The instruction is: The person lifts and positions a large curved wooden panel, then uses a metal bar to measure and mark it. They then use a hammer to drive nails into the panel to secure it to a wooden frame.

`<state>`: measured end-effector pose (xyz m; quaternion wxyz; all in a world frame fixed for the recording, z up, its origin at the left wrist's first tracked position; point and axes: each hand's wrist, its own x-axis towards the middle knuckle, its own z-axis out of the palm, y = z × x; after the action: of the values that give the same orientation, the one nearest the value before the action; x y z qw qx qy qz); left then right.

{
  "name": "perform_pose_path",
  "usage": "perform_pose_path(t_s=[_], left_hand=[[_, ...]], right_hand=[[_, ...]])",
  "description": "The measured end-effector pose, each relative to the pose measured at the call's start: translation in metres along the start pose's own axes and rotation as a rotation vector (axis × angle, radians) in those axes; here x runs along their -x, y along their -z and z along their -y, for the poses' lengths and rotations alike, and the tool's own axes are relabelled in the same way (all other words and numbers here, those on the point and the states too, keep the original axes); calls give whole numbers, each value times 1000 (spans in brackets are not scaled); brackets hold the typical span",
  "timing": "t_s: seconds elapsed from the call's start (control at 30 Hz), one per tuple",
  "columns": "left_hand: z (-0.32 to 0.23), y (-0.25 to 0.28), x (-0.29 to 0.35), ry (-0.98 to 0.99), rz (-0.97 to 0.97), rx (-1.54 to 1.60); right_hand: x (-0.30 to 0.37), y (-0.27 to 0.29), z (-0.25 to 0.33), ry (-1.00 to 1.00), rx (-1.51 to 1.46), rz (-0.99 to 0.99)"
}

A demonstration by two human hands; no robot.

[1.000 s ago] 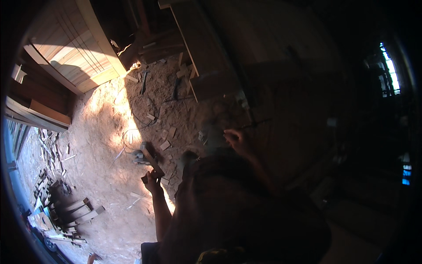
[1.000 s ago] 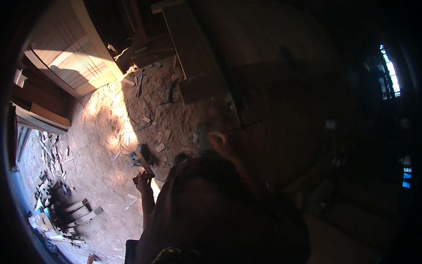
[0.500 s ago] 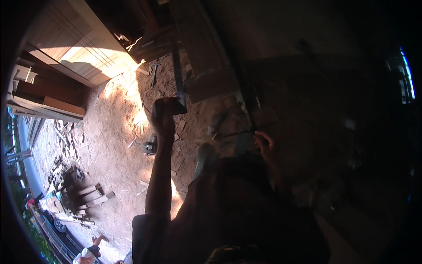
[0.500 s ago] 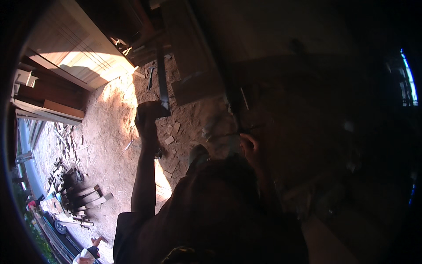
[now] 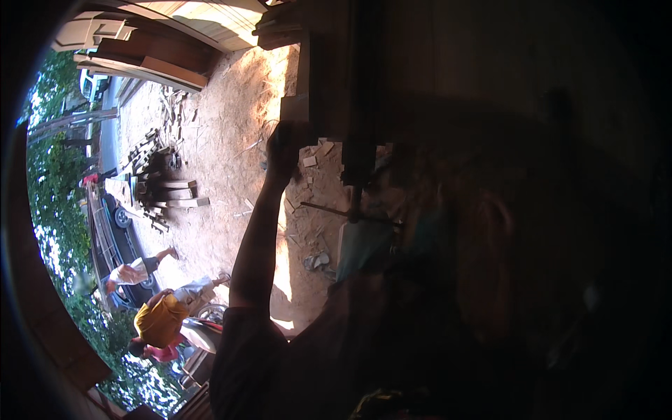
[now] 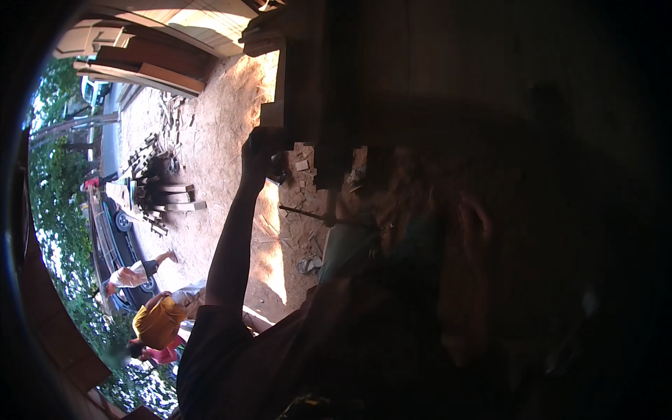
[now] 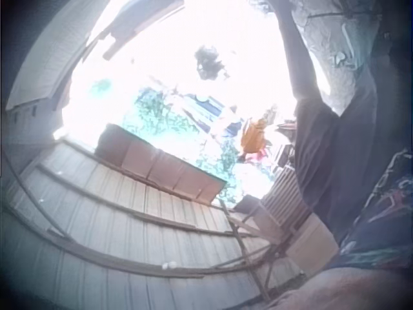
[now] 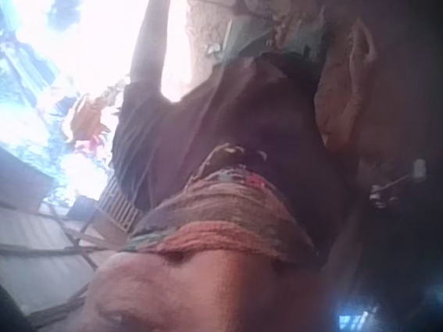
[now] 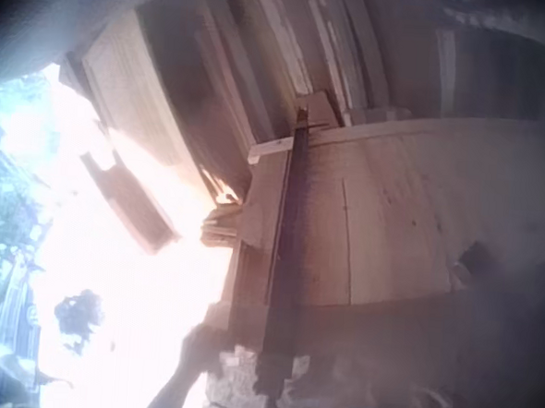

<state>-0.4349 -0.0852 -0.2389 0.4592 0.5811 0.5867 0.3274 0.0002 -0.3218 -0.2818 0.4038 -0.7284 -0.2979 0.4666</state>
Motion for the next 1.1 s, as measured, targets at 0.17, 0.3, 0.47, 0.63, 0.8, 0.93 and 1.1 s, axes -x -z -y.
perform_pose_path(t_s=[0.17, 0.3, 0.47, 0.63, 0.8, 0.93, 1.1], left_hand=[[2, -5, -15, -103, 105, -134], [2, -6, -21, -44, 113, 58], [10, -11, -28, -99, 61, -162], [12, -19, -28, -63, 44, 73], [19, -19, -37, -58, -28, -38], [3, -39, -71, -1, -84, 105], [-16, -42, -185, -104, -102, -32]], right_hand=[[17, 57, 12, -59, 79, 63], [22, 59, -25, 17, 28, 30], [36, 27, -20, 20, -38, -74], [18, -1, -7, 34, 57, 67], [-64, -12, 33, 250, -31, 40], [-163, -5, 71, 389, 193, 19], [-182, -25, 87, 546, 458, -31]])
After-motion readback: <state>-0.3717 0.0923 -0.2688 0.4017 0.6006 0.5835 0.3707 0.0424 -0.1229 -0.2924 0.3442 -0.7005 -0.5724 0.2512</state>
